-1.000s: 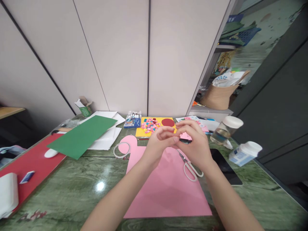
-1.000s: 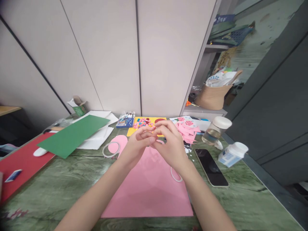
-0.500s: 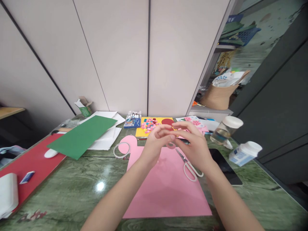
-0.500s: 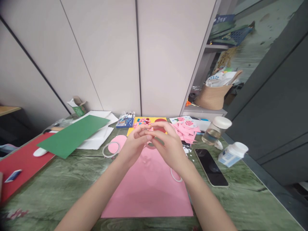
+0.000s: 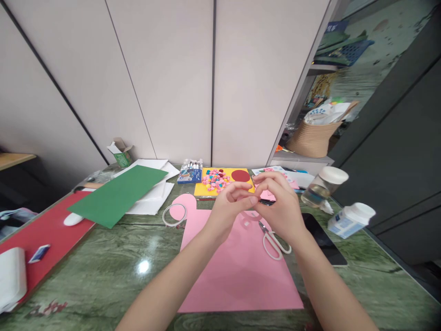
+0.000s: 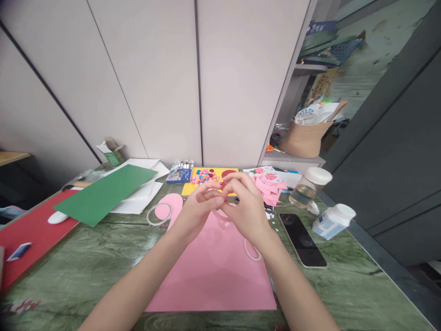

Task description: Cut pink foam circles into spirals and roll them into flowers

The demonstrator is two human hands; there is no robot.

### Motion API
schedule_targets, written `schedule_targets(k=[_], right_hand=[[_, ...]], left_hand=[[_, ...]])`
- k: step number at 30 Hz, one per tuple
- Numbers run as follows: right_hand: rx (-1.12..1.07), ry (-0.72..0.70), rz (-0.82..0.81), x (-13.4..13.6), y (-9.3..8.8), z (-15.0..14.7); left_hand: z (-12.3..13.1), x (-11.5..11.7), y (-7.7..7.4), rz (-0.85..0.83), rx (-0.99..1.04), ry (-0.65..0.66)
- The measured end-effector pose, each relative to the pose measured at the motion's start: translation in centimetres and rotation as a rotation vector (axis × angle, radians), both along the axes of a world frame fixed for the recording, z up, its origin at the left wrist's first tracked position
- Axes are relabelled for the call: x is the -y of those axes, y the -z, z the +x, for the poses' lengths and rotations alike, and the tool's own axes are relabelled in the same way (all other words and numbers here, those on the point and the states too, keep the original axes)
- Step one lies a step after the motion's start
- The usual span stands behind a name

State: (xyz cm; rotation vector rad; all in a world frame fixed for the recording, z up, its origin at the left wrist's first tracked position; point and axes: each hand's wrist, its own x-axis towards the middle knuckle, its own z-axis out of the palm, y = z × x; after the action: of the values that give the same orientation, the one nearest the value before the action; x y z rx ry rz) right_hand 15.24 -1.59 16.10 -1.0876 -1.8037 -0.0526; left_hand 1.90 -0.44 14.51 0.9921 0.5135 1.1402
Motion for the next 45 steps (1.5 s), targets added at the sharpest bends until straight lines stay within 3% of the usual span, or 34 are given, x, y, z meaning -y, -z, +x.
schedule_targets(k=[8, 18, 31, 45], right_hand=[[0.025, -0.037, -0.004, 0.31, -0.3, 0.34], [0.16, -0.205, -0.042, 0.48, -0.56, 0.94], [0.045, -0.027, 0.013, 0.26, -0.22, 0.39], [0.066, -0.118, -0.015, 0.46, -0.6, 0.71]], left_hand=[[-0.37, -0.37, -0.01, -0.003, 0.008, -0.094], [-0.72, -0.57, -0.07, 0.052, -0.049, -0.019], [-0.14, -0.03, -0.48, -0.012, -0.006, -0.044], [-0.46, -0.53, 0.12, -0.008, 0.024, -0.055]])
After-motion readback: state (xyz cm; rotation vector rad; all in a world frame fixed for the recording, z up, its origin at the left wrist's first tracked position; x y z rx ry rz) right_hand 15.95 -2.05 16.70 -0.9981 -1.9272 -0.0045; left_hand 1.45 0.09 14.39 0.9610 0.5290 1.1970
